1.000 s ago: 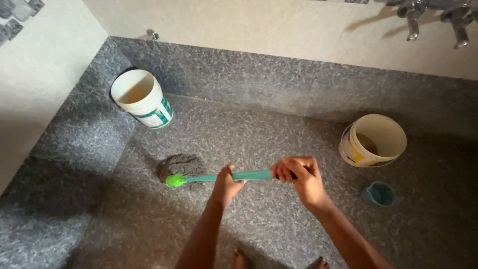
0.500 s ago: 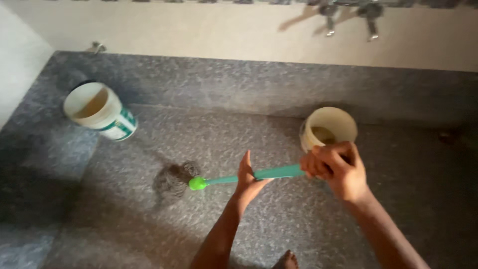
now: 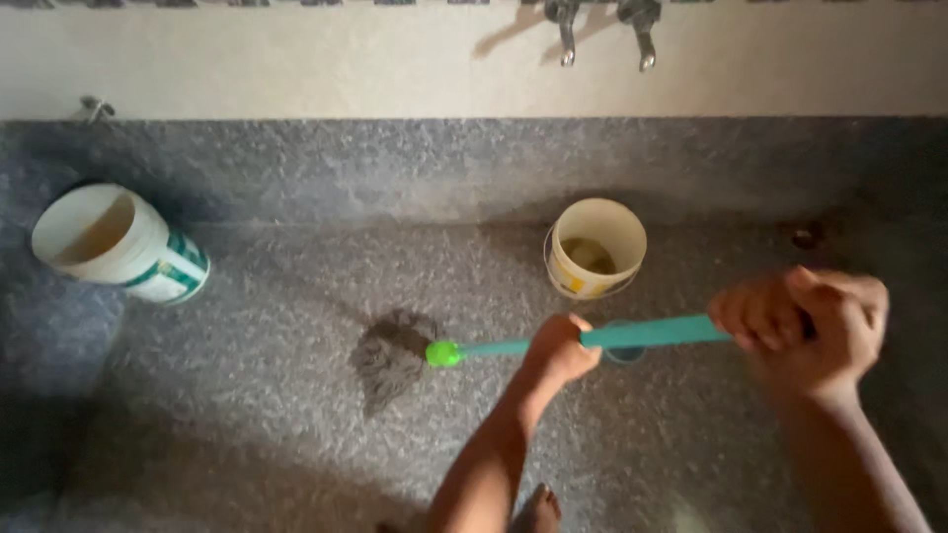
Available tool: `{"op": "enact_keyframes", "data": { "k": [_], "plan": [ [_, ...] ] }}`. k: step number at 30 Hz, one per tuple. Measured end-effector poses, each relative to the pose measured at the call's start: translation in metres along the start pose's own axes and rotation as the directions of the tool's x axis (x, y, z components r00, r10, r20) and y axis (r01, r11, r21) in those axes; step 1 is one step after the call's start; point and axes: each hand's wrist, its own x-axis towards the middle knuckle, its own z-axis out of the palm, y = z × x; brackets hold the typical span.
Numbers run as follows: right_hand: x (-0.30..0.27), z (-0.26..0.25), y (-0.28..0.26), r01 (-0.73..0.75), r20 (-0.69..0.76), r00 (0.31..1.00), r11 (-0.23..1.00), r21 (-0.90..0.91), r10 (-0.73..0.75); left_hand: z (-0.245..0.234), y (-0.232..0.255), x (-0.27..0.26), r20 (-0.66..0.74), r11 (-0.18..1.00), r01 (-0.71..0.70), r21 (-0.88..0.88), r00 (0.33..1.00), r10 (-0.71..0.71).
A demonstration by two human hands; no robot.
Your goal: The person mops a floor using a mop, moving it across the surface while several buckets are placed around the room.
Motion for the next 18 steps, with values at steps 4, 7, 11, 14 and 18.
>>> {"op": "enact_keyframes", "data": {
  "k": [4, 7, 11, 14, 18],
  "plan": [
    [-0.012, -0.004, 0.010, -0.020, -0.112, 0.994, 0.998, -0.068, 0.012, -0.001, -0.003, 0.003, 0.097, 0.999, 0.042, 0.034, 0.994, -0.045],
    [-0.013, 0.016, 0.031, 0.017, -0.142, 0.990, 0.999, -0.031, -0.021, -0.021, -0.029, -0.015, 0.165, 0.996, 0.087, 0.021, 0.982, -0.089],
    [-0.015, 0.067, 0.062, -0.011, -0.135, 0.990, 0.980, 0.200, 0.038, -0.057, -0.078, -0.043, 0.048, 0.991, 0.114, 0.076, 0.992, -0.118],
    [-0.021, 0.122, 0.085, -0.015, -0.109, 0.993, 0.960, 0.281, 0.047, -0.100, -0.125, -0.053, 0.115, 0.981, 0.171, 0.096, 0.977, -0.182],
    [-0.036, 0.193, 0.127, -0.008, -0.053, 0.998, 0.946, 0.323, 0.026, -0.139, -0.200, -0.100, 0.039, 0.964, 0.257, 0.064, 0.965, -0.259]
  ]
}}
